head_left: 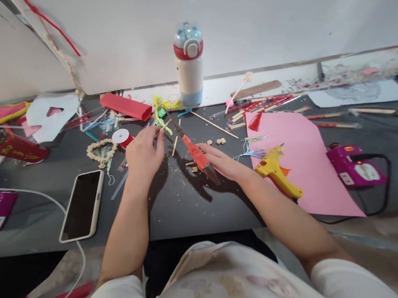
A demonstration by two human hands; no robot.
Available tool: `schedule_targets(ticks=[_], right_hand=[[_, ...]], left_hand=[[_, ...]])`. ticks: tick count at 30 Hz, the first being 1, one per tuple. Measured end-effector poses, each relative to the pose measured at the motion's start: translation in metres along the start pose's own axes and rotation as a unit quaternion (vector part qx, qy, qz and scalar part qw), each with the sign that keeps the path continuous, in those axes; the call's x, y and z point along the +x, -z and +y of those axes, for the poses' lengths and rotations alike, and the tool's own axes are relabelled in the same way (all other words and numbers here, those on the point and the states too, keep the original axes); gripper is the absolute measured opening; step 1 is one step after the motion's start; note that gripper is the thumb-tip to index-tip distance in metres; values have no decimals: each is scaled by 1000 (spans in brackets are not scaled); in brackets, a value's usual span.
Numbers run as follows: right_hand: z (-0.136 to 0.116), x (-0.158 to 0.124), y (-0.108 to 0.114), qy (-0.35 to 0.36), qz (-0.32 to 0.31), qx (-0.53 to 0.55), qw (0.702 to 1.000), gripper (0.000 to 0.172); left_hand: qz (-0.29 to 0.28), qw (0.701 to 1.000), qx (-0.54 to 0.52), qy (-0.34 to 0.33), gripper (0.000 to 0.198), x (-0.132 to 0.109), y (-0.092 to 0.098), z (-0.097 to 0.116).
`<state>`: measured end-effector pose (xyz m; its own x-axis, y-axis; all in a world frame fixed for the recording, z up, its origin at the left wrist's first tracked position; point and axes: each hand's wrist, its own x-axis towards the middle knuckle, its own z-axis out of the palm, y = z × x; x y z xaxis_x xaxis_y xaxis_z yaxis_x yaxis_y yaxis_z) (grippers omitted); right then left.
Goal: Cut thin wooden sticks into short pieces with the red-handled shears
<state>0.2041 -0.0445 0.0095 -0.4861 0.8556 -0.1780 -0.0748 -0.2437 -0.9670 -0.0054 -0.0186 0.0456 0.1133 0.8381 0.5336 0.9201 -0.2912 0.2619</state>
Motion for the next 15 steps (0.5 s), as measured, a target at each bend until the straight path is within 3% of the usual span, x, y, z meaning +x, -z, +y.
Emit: schedule_targets(ticks=[8, 15], right_hand=[[-1, 0, -1, 10, -15, -27, 999, 20], [1, 0, -1, 10, -24, -26, 999, 22]], left_hand=[[-9, 1000, -2, 19, 26, 0, 0, -2], [-14, 1000, -9, -9, 28, -1, -2, -2]])
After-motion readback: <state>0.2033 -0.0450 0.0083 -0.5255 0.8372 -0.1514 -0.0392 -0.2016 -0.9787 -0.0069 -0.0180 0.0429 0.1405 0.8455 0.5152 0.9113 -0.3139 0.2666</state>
